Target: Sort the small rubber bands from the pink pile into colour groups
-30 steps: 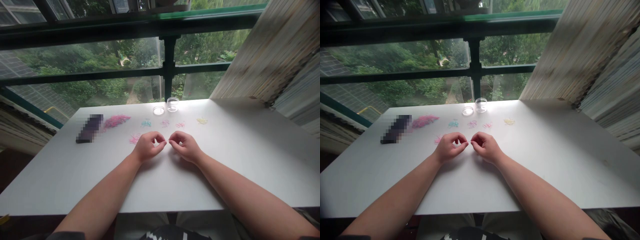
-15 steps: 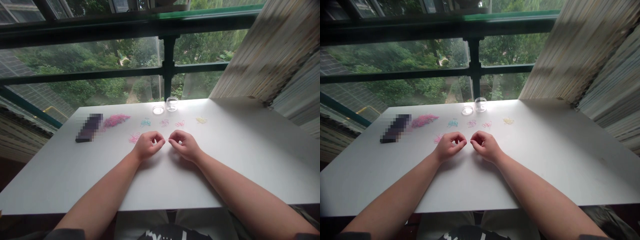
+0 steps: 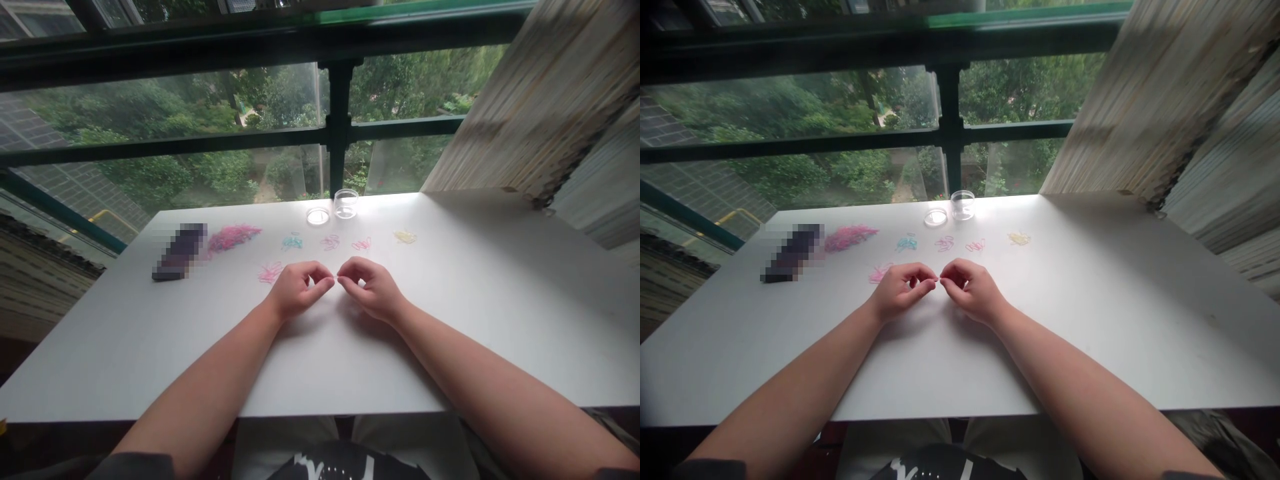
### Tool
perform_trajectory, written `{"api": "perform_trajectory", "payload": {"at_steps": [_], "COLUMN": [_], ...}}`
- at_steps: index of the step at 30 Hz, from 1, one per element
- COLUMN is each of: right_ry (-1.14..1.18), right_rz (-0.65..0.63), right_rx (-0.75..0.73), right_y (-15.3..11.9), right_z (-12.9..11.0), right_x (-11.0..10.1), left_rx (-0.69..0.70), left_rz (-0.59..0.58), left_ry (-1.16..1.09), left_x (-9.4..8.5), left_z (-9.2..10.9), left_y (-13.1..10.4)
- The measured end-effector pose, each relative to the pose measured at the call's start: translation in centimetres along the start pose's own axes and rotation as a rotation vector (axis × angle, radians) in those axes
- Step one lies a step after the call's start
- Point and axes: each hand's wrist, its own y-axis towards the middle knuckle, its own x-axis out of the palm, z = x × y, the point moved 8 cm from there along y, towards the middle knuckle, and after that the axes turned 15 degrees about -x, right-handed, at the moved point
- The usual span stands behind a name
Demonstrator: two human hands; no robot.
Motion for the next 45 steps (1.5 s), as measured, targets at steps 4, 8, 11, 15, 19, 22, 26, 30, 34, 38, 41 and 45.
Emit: {"api": "perform_trajectory", "payload": {"at_steps": [4,8,11,15,19,22,26,30,34,38,41,45], "right_ry": [-0.010,-0.013,-0.010,-0.012,0.027,0.076,0.076,0.061,0.010,-0.018,-0.039,-0.052], "right_rz": [-0.009,-0.001,-0.001,-0.006,-0.013,-0.066,-0.107,-0.096,-0.078,-0.078,-0.084,-0.086], "right_rx": [0.001,0.001,-0.008,-0.019,0.014,0.063,0.090,0.086,0.056,0.054,0.050,0.046], "right_y": [0.0,0.1,0.1,0.1,-0.1,-0.3,-0.4,-0.3,-0.2,-0.1,0.0,0.0], "right_z": [0.0,0.0,-0.1,-0.1,0.3,0.7,0.8,0.8,0.5,0.4,0.2,0.2], "right_x": [0.0,-0.1,-0.1,0.0,0.1,0.7,1.0,0.7,0.5,0.4,0.3,0.2], "left_rx": [-0.029,-0.027,-0.023,-0.014,-0.001,0.013,0.026,0.036,0.045,0.038,0.026,0.016], "left_rz": [0.003,-0.002,-0.005,0.008,0.019,0.027,0.033,0.035,0.037,0.040,0.034,0.041], "left_ry": [0.013,0.026,0.030,0.034,0.035,0.036,0.052,0.059,0.066,0.066,0.065,0.064], "left_x": [-0.1,0.0,0.1,0.0,0.0,0.0,0.0,0.0,0.0,-0.1,-0.1,-0.2], "left_z": [-0.3,-0.2,-0.1,0.0,0.2,0.3,0.4,0.6,0.8,0.6,0.5,0.4], "left_y": [0.1,0.0,-0.1,-0.1,-0.1,-0.1,-0.2,-0.2,-0.3,-0.2,-0.1,-0.1]}}
